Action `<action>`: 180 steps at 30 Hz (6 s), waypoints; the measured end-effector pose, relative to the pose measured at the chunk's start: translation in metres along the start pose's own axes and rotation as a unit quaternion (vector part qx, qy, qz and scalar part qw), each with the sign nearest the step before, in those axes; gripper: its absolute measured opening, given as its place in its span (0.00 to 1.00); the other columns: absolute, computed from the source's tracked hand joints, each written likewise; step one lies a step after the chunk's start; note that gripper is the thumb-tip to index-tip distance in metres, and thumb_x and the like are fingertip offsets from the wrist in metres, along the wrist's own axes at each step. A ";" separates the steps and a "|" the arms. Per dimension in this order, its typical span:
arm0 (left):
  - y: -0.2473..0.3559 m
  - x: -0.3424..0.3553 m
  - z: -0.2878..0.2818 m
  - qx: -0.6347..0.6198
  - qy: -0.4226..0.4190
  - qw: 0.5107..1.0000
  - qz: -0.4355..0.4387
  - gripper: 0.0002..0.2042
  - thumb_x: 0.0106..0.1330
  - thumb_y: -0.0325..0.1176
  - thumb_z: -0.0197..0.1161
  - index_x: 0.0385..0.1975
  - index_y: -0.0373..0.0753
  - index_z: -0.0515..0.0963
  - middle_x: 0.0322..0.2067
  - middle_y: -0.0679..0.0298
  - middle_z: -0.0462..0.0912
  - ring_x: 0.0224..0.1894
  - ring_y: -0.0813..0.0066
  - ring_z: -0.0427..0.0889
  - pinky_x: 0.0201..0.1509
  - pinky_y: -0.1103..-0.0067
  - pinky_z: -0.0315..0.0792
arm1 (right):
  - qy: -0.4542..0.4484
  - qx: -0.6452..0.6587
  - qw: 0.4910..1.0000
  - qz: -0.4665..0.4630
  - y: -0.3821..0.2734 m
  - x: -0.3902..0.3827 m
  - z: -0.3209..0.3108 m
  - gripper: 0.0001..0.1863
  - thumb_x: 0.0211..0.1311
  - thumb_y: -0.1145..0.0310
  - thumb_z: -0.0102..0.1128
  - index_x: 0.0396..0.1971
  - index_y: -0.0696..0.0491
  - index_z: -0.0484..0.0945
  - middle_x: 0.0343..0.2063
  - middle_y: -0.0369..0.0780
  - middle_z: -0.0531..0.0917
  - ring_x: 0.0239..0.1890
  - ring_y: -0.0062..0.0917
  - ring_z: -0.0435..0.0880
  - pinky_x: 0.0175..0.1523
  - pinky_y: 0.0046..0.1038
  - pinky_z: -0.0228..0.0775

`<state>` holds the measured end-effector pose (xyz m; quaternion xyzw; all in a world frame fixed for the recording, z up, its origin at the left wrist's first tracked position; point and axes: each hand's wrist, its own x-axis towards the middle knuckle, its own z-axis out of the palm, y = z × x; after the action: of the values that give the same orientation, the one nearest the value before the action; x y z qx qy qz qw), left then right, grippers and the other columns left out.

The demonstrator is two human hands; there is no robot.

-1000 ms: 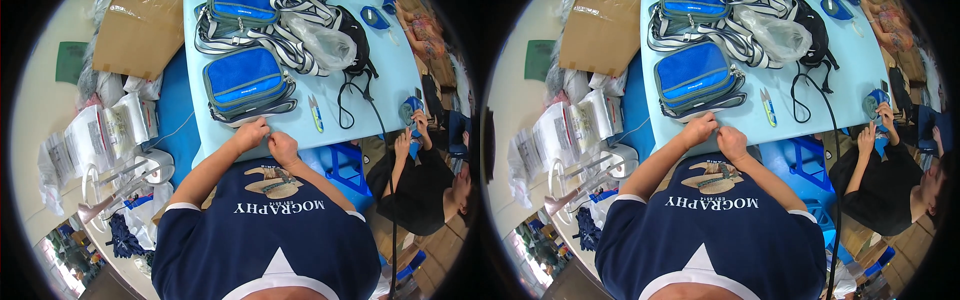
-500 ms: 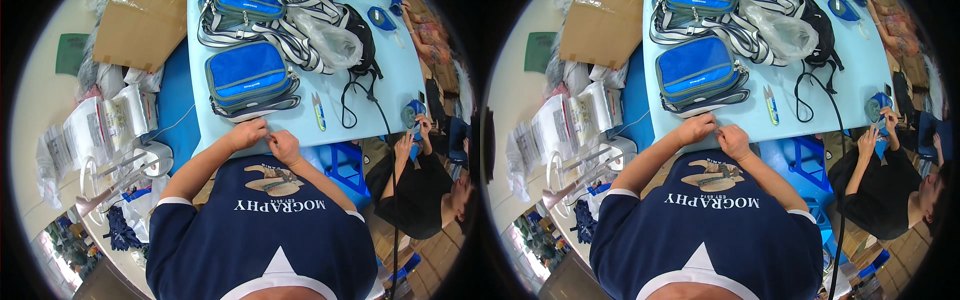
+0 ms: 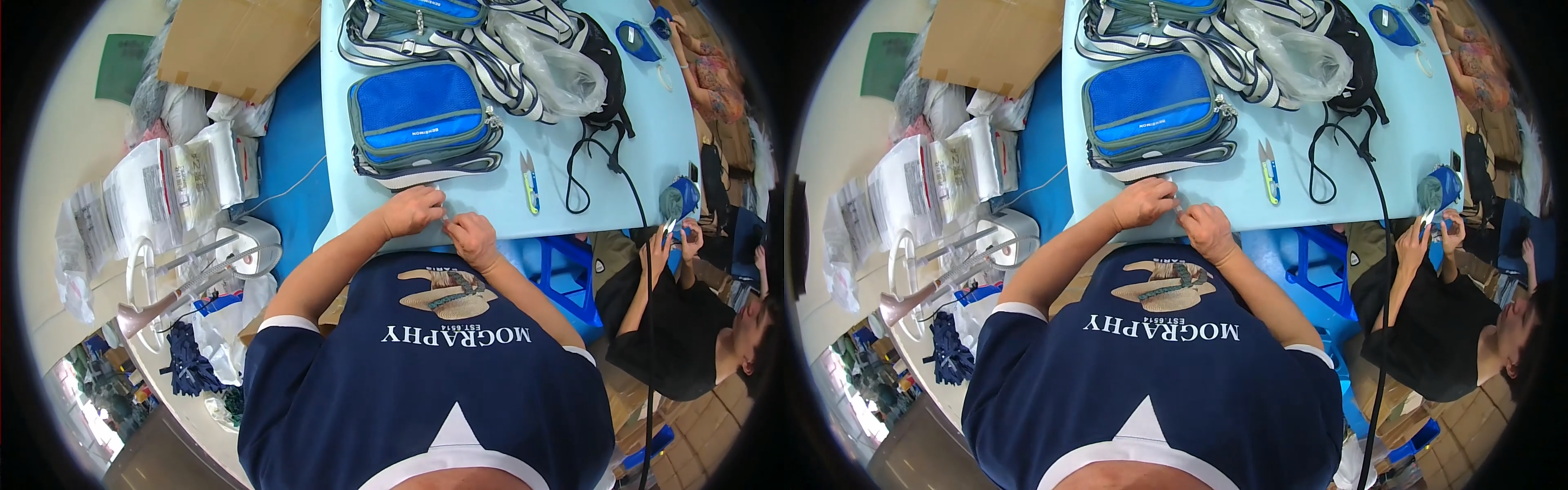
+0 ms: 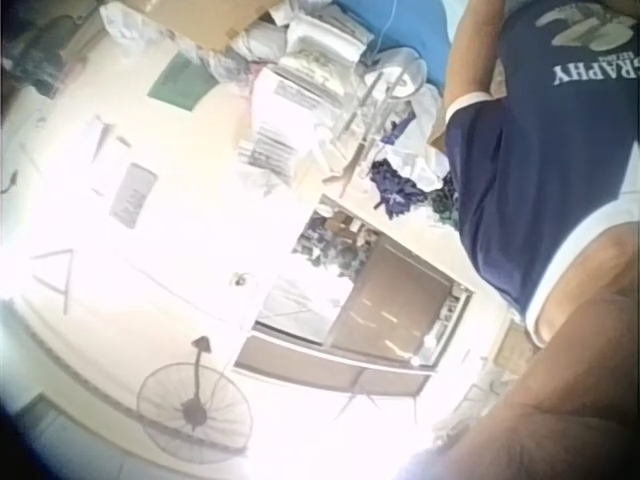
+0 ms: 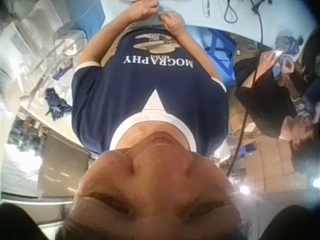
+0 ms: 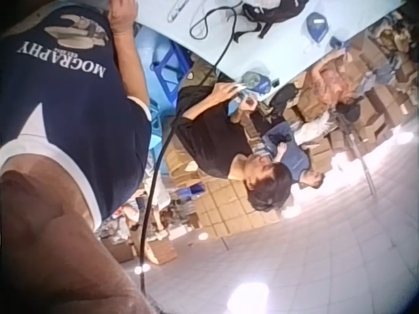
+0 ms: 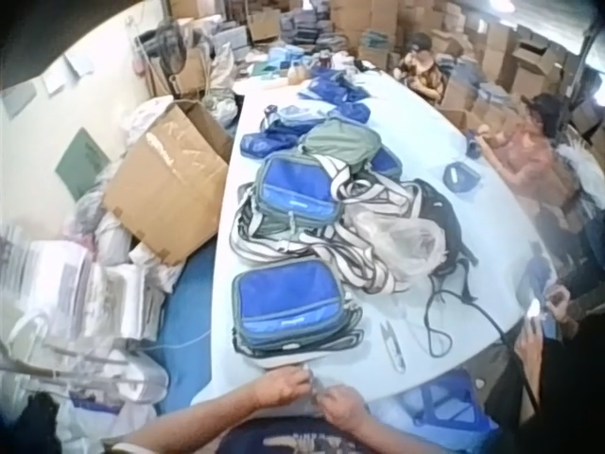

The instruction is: The recorder is finishing the assembly of small bags by applying white protective padding to the straps and handles, checking zippers, and organizing them on a workbench.

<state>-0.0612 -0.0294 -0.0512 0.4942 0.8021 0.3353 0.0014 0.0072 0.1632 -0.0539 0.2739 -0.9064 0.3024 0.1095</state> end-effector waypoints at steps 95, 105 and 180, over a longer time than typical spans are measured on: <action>0.013 0.040 -0.055 -0.343 0.098 0.765 -0.536 0.11 0.51 0.36 0.69 0.28 0.36 0.81 0.23 0.68 0.79 0.22 0.83 0.73 0.26 0.85 0.68 | 0.101 0.391 0.876 0.264 0.006 0.079 0.012 0.05 0.55 0.78 0.54 0.33 0.57 0.74 0.24 0.36 0.79 0.25 0.15 0.75 0.30 0.19 0.68; 0.003 0.048 -0.039 -0.294 0.218 0.789 -0.493 0.04 0.48 0.29 0.64 0.21 0.35 0.81 0.20 0.64 0.81 0.23 0.82 0.76 0.28 0.82 0.70 | 0.133 0.136 0.982 -0.012 0.012 0.094 -0.020 0.04 0.46 0.76 0.58 0.24 0.54 0.74 0.29 0.38 0.77 0.28 0.33 0.79 0.31 0.29 0.71; 0.028 0.027 -0.027 0.293 0.098 0.946 -0.099 0.06 0.49 0.29 0.54 0.27 0.37 0.72 0.27 0.62 0.70 0.33 0.69 0.72 0.34 0.76 0.64 | -0.041 0.468 0.837 0.281 0.044 0.092 -0.002 0.03 0.56 0.72 0.57 0.27 0.55 0.75 0.21 0.30 0.75 0.23 0.11 0.71 0.28 0.15 0.64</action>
<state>-0.0615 -0.0147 -0.0059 0.3552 0.9063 0.1300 -0.1887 -0.0935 0.1547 -0.0403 0.0385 -0.6986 0.6968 -0.1582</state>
